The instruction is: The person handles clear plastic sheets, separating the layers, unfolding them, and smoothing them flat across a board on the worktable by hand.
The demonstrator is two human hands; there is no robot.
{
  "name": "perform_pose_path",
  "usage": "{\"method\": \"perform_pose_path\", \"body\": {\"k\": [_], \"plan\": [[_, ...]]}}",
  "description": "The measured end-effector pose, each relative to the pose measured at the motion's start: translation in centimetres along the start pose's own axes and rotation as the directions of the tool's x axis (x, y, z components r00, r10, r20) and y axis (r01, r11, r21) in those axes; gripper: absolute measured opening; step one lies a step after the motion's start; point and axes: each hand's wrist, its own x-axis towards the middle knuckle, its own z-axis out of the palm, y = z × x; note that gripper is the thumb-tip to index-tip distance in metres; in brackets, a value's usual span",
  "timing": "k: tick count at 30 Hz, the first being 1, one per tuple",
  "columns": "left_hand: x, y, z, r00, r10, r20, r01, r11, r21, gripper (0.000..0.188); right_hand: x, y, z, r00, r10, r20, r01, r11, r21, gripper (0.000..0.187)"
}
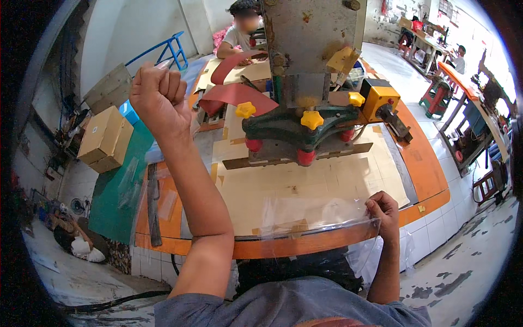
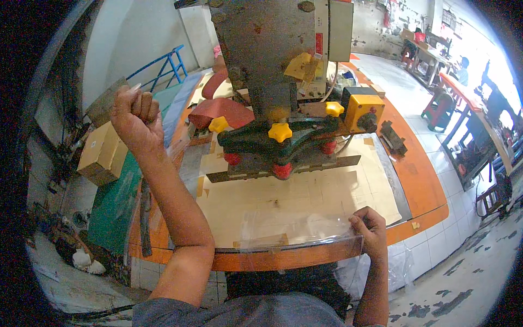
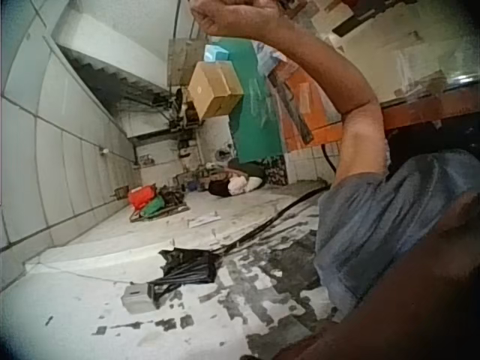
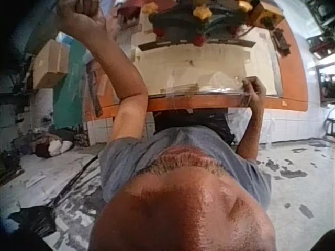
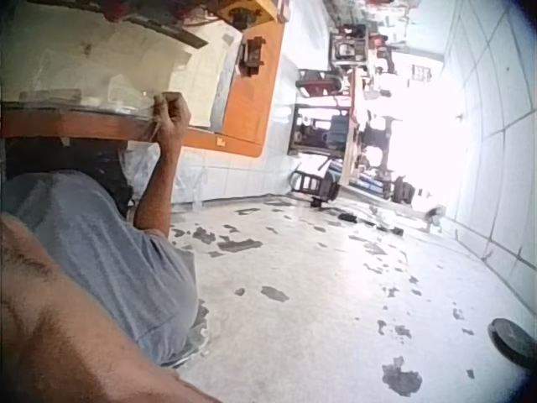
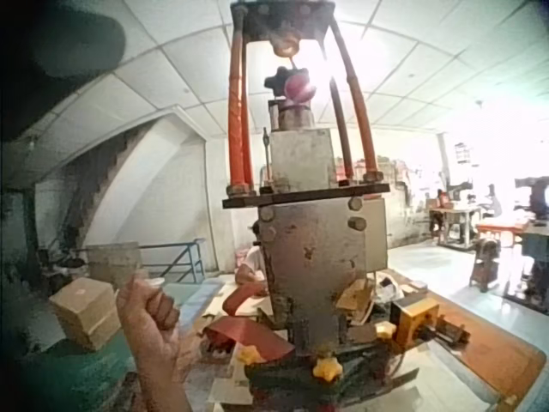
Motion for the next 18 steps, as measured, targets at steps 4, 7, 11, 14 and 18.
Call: {"method": "perform_pose_path", "body": {"k": [4,7,11,14,18], "plan": [[-0.2,0.0,0.6,0.999,0.043,-0.023,-0.042,0.997,0.065,0.043,0.0,0.0,0.1,1.000,-0.003,0.002,0.003,1.000,-0.010,0.017],[-0.1,0.1,0.5,0.999,0.042,-0.006,-0.041,0.997,0.071,0.043,0.1,0.2,-0.1,1.000,-0.006,0.000,0.006,1.000,-0.023,0.017],[-0.1,0.2,0.5,1.000,0.022,-0.015,-0.021,0.997,0.069,0.042,0.1,0.4,0.0,1.000,-0.017,-0.001,0.017,1.000,-0.021,0.017],[-0.3,1.0,0.3,0.996,-0.045,0.073,0.049,0.997,-0.055,0.040,0.1,0.4,-0.1,1.000,-0.004,-0.013,0.003,0.999,-0.044,0.018],[-1.0,2.8,0.3,0.983,-0.009,0.184,0.019,0.999,-0.050,0.040,0.0,0.1,0.0,1.000,-0.002,0.005,0.002,1.000,-0.018,0.016]]}}
